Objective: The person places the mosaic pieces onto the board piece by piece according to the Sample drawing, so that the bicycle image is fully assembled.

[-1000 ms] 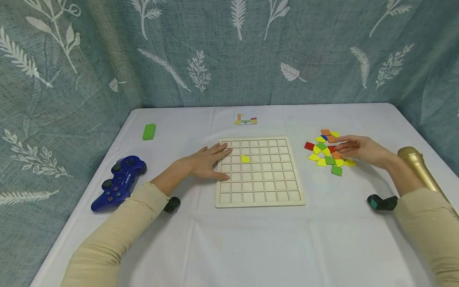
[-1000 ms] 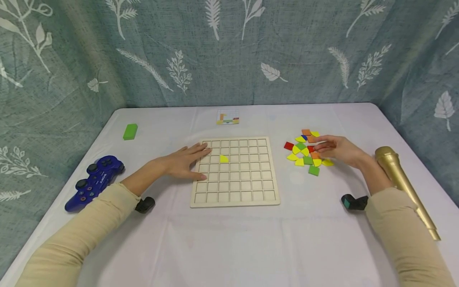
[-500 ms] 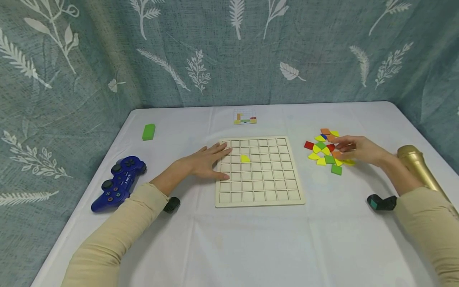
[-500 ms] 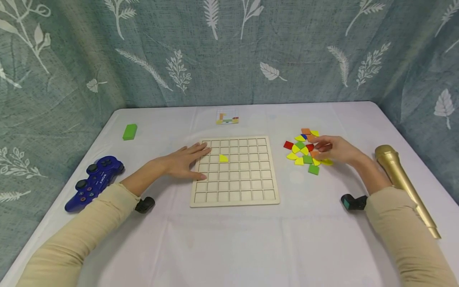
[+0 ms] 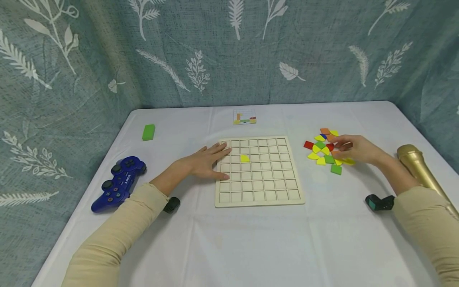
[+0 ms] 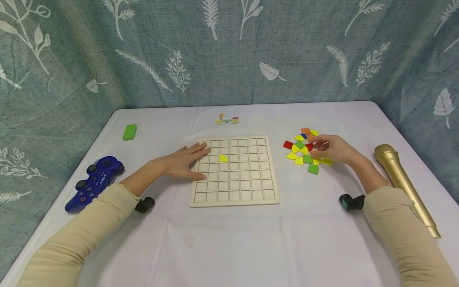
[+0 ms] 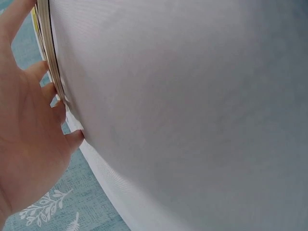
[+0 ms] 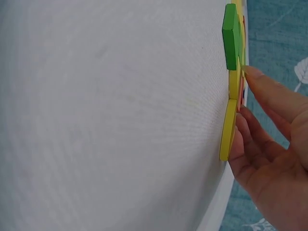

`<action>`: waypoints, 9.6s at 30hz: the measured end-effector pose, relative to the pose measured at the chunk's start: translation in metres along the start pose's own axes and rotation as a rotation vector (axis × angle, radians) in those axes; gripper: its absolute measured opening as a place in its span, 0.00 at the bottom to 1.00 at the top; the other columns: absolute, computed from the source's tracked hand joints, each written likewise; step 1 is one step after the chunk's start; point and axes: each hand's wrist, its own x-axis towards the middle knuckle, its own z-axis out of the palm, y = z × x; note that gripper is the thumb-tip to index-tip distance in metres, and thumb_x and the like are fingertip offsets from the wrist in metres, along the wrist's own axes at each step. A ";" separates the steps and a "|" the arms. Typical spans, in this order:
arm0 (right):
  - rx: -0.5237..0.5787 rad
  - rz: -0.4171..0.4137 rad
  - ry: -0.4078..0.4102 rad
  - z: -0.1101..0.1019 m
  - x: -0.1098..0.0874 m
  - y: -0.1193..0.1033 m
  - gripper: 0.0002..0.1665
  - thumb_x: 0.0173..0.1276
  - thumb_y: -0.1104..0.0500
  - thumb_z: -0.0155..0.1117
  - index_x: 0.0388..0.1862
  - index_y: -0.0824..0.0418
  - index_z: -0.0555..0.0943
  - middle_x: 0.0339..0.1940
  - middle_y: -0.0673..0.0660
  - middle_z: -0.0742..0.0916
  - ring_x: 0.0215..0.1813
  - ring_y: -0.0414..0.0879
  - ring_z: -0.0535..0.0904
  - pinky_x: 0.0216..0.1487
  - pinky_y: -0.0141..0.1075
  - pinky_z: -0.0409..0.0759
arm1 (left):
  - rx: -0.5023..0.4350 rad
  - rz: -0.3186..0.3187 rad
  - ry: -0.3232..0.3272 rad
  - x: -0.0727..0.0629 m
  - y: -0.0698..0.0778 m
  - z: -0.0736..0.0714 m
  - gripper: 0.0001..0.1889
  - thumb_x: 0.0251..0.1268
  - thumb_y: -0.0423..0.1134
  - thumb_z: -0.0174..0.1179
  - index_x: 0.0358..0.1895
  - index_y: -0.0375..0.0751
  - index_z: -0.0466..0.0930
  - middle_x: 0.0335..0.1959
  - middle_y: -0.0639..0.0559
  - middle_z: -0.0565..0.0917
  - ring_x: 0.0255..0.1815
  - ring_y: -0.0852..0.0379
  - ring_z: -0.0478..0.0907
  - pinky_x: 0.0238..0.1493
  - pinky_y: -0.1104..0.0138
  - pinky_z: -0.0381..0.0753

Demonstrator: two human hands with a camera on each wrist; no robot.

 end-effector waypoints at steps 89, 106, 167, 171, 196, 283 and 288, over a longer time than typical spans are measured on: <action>0.401 0.177 -0.038 0.013 0.014 -0.037 0.34 0.66 0.50 0.66 0.63 0.71 0.71 0.59 0.68 0.77 0.43 0.41 0.83 0.46 0.32 0.80 | 0.005 -0.014 0.000 0.002 0.000 0.002 0.50 0.60 0.69 0.52 0.78 0.51 0.37 0.77 0.52 0.35 0.76 0.52 0.30 0.72 0.51 0.33; 0.483 0.063 -0.158 0.040 0.035 -0.082 0.23 0.69 0.60 0.62 0.59 0.72 0.75 0.44 0.58 0.86 0.41 0.45 0.84 0.44 0.37 0.82 | 0.012 -0.007 0.006 0.001 0.001 0.001 0.50 0.60 0.69 0.52 0.78 0.52 0.38 0.77 0.53 0.35 0.76 0.53 0.30 0.72 0.50 0.34; 0.495 0.027 -0.199 0.120 0.078 -0.193 0.15 0.64 0.62 0.67 0.48 0.69 0.83 0.35 0.61 0.86 0.33 0.46 0.84 0.39 0.36 0.83 | 0.025 -0.018 -0.008 0.004 0.000 0.001 0.50 0.60 0.71 0.50 0.78 0.54 0.37 0.77 0.54 0.34 0.76 0.54 0.28 0.72 0.51 0.33; 0.456 -0.001 -0.180 0.118 0.075 -0.194 0.15 0.65 0.62 0.67 0.47 0.70 0.83 0.35 0.61 0.87 0.33 0.46 0.84 0.38 0.36 0.83 | 0.024 -0.017 -0.006 0.004 0.000 0.001 0.50 0.59 0.71 0.50 0.78 0.54 0.37 0.77 0.54 0.34 0.76 0.54 0.28 0.72 0.51 0.33; 0.468 -0.050 -0.209 0.115 0.073 -0.203 0.25 0.71 0.53 0.60 0.56 0.72 0.78 0.39 0.61 0.86 0.39 0.48 0.84 0.40 0.36 0.83 | 0.024 -0.016 0.003 0.004 0.000 0.001 0.50 0.59 0.72 0.49 0.78 0.54 0.37 0.77 0.55 0.33 0.75 0.54 0.28 0.72 0.52 0.33; 0.618 0.204 0.053 -0.016 0.032 0.003 0.42 0.76 0.45 0.45 0.76 0.68 0.46 0.72 0.69 0.59 0.48 0.31 0.73 0.58 0.29 0.70 | 0.022 0.008 0.017 0.001 -0.002 0.004 0.51 0.59 0.72 0.50 0.78 0.51 0.39 0.77 0.52 0.36 0.76 0.53 0.30 0.72 0.51 0.34; 0.483 0.187 0.020 -0.019 0.034 0.000 0.34 0.78 0.57 0.47 0.76 0.68 0.50 0.71 0.72 0.59 0.63 0.50 0.67 0.65 0.41 0.64 | 0.027 -0.001 0.010 0.000 -0.001 0.003 0.50 0.60 0.70 0.52 0.78 0.52 0.37 0.77 0.53 0.35 0.76 0.53 0.29 0.72 0.51 0.33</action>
